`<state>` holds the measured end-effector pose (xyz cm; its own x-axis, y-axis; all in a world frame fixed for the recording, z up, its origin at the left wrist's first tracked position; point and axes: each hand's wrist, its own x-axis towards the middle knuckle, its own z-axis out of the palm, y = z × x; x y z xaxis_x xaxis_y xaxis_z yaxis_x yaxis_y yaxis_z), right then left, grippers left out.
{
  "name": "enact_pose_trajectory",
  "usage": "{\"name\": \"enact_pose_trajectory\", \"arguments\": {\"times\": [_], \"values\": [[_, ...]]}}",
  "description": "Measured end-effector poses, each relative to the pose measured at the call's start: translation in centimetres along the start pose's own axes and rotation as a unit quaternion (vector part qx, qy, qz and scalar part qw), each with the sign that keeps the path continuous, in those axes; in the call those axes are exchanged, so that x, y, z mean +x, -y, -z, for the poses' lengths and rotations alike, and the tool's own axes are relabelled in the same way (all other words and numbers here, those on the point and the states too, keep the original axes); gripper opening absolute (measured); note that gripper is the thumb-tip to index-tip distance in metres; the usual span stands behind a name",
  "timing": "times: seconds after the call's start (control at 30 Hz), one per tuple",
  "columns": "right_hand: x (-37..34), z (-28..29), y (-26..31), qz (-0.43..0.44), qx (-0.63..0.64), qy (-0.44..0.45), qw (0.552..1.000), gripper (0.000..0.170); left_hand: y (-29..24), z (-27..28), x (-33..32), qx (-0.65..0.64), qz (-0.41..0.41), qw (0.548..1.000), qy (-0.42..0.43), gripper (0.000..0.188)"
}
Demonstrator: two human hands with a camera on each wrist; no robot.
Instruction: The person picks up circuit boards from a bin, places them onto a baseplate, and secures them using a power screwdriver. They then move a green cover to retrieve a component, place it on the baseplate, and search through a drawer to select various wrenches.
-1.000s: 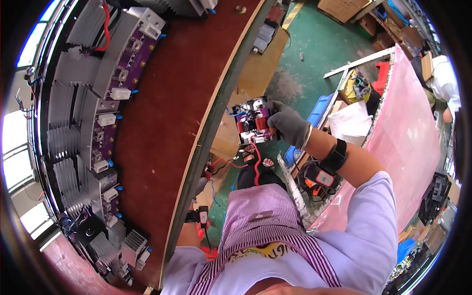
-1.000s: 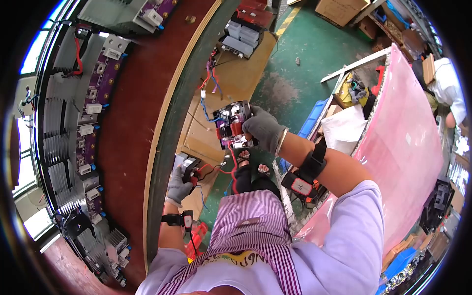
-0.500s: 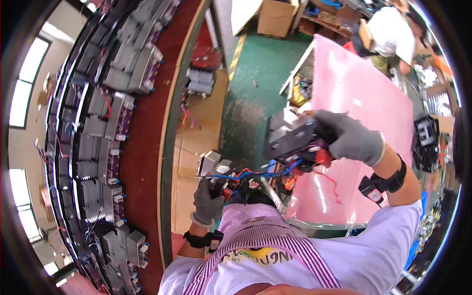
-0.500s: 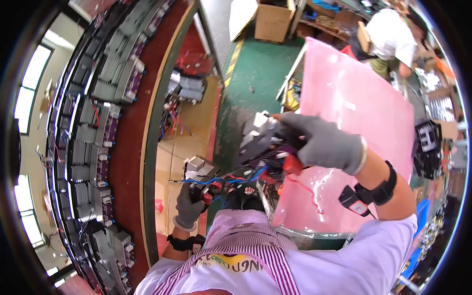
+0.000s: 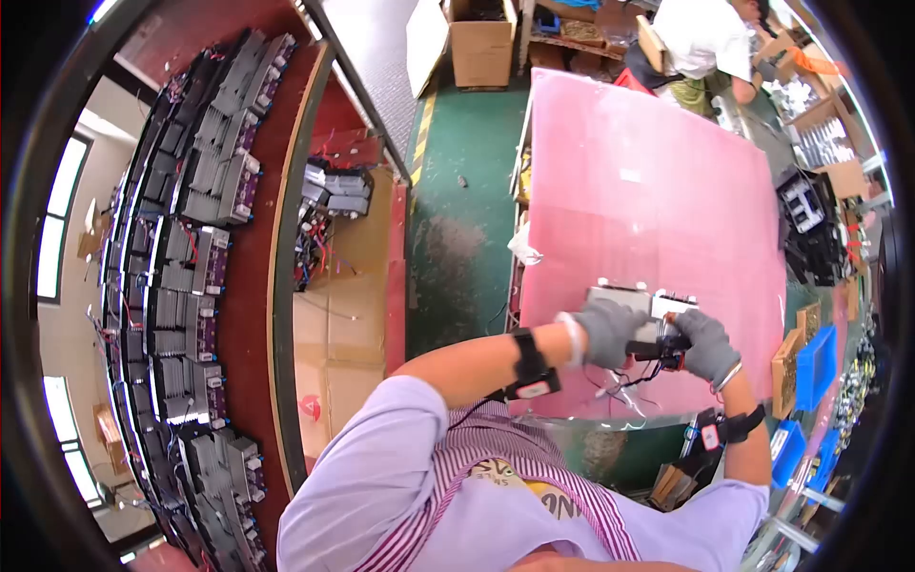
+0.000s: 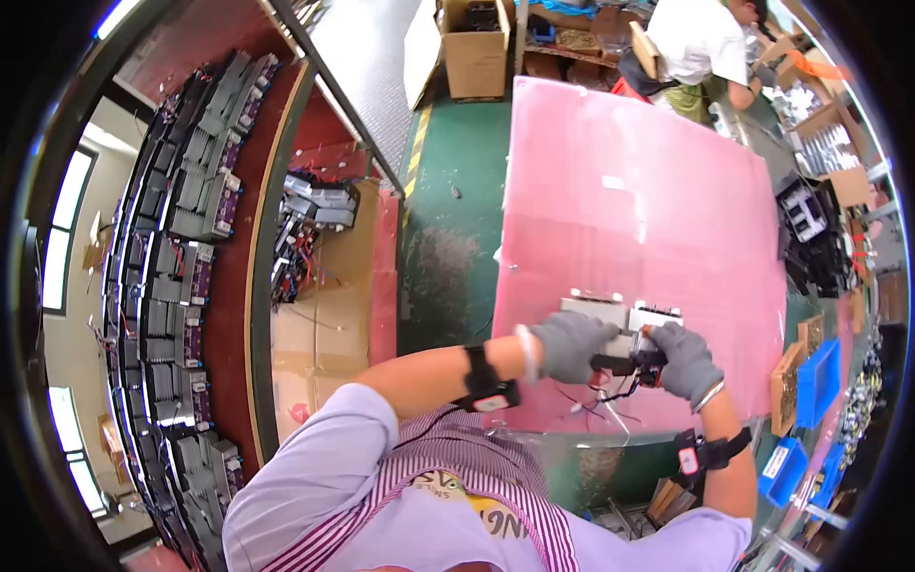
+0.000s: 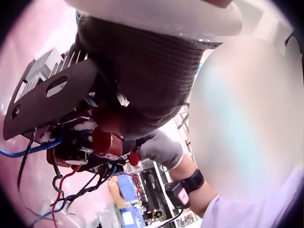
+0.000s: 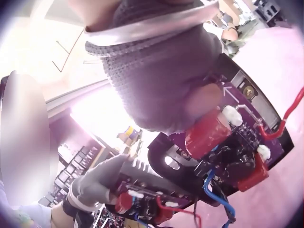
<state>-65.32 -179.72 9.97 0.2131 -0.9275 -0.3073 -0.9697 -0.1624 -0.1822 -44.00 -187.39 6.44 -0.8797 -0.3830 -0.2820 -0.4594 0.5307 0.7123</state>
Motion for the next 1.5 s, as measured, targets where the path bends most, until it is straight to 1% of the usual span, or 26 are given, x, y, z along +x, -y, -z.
{"name": "enact_pose_trajectory", "arguments": {"times": [0.03, 0.07, 0.1, 0.17, 0.2, 0.23, 0.27, 0.3, 0.33, 0.37, 0.4, 0.43, 0.47, 0.53, 0.6, 0.7, 0.73, 0.77, 0.83, 0.9, 1.03, 1.13, 1.2, 1.33, 1.43, 1.5], "values": [[0.3, -0.7, 0.7, -0.024, 0.028, 0.014, 0.999, 0.049, 0.3, -1.2, 1.2, 0.038, 0.012, 0.998, 0.049, 0.063], [0.3, -2.8, -0.5, -0.015, 0.071, 0.005, 0.997, 0.046, 0.9, -1.9, 1.5, 0.062, 0.000, 0.997, 0.051, 0.065], [0.2, -4.0, -1.0, -0.024, 0.058, 0.013, 0.998, 0.047, 1.6, -2.4, 1.6, 0.085, -0.013, 0.995, 0.055, 0.066], [0.3, -5.0, -0.9, -0.043, 0.031, 0.027, 0.998, 0.048, 4.0, -2.1, -0.7, 0.117, -0.078, 0.984, -0.111, 0.068], [0.2, -5.5, -1.0, 0.037, -0.024, -0.019, 0.999, 0.055, 6.6, -1.6, -1.6, 0.024, -0.094, 0.978, -0.186, 0.065], [0.3, -5.3, -0.3, 0.046, -0.007, -0.014, 0.999, 0.057, 8.2, 1.7, -4.0, -0.017, -0.042, 0.970, -0.239, 0.055], [0.6, -4.7, 1.0, 0.053, 0.008, -0.011, 0.999, 0.060, 13.3, 1.7, -5.5, -0.069, -0.018, 0.921, -0.382, 0.043], [1.0, -4.7, 1.9, 0.060, 0.020, -0.009, 0.998, 0.062, 18.1, 2.2, -6.7, 0.037, 0.064, 0.847, -0.527, 0.034], [1.1, -5.7, 2.2, 0.046, 0.043, -0.020, 0.998, 0.069, 23.8, 2.1, -9.9, -0.051, 0.151, 0.789, -0.593, 0.032], [1.7, -5.7, 2.9, 0.065, 0.024, -0.043, 0.997, 0.072, 29.5, 1.9, -13.1, -0.149, 0.217, 0.706, -0.658, 0.031], [1.9, -6.8, 2.4, 0.070, 0.001, -0.073, 0.995, 0.072, 36.7, 1.9, -17.4, 0.122, 0.262, 0.649, -0.703, 0.034], [2.1, -8.0, 1.9, 0.076, -0.021, -0.104, 0.991, 0.072, 37.7, 2.3, -20.9, 0.185, 0.438, 0.560, -0.678, 0.037], [2.5, -7.9, 2.1, 0.074, -0.032, -0.106, 0.991, 0.063, 38.3, 3.2, -23.8, 0.108, 0.540, 0.517, -0.655, 0.040], [3.0, -7.5, 2.9, 0.082, -0.050, -0.109, 0.989, 0.057, 44.7, 0.7, -29.5, 0.212, 0.650, 0.511, -0.520, 0.046], [3.1, -8.0, 2.7, 0.077, -0.056, -0.099, 0.990, 0.053, 47.5, -0.8, -32.1, 0.239, 0.654, 0.540, -0.474, 0.049], [3.3, -7.7, 2.7, 0.071, -0.053, -0.059, 0.994, 0.059, 51.4, -2.2, -34.0, 0.321, 0.610, 0.583, -0.431, 0.054], [3.0, -8.4, 2.1, 0.071, -0.047, -0.060, 0.995, 0.065, 51.8, -1.7, -34.2, 0.325, 0.610, 0.596, -0.408, 0.054], [3.2, -8.3, 2.1, 0.069, -0.050, -0.056, 0.995, 0.066, 52.4, -1.4, -34.9, 0.334, 0.572, 0.618, -0.424, 0.061], [3.4, -8.0, 2.7, 0.062, -0.049, -0.047, 0.996, 0.069, 52.5, -0.8, -35.9, 0.261, 0.565, 0.670, -0.404, 0.069], [2.9, -8.3, 2.6, 0.059, -0.059, -0.044, 0.996, 0.072, 53.4, -0.9, -36.5, 0.270, 0.552, 0.679, -0.402, 0.073], [3.2, -8.4, 2.5, 0.068, -0.071, -0.064, 0.993, 0.073, 54.0, 0.3, -35.3, 0.252, 0.607, 0.644, -0.392, 0.070], [2.8, -8.6, 2.3, 0.072, -0.070, -0.071, 0.992, 0.073, 53.3, 1.2, -34.3, 0.177, 0.636, 0.642, -0.388, 0.065], [3.0, -8.6, 2.3, 0.074, -0.070, -0.081, 0.992, 0.068, 51.2, 1.5, -32.6, 0.139, 0.651, 0.635, -0.392, 0.062], [2.8, -8.9, 2.0, 0.082, -0.076, -0.113, 0.987, 0.055, 48.0, -0.6, -31.1, 0.180, 0.699, 0.599, -0.346, 0.062], [2.5, -9.2, 1.8, 0.077, -0.074, -0.125, 0.986, 0.050, 45.0, -3.1, -31.0, 0.218, 0.664, 0.598, -0.392, 0.062], [2.4, -9.2, 1.8, 0.090, -0.078, -0.143, 0.983, 0.049, 41.5, -4.0, -31.2, 0.114, 0.675, 0.608, -0.401, 0.062]]}}
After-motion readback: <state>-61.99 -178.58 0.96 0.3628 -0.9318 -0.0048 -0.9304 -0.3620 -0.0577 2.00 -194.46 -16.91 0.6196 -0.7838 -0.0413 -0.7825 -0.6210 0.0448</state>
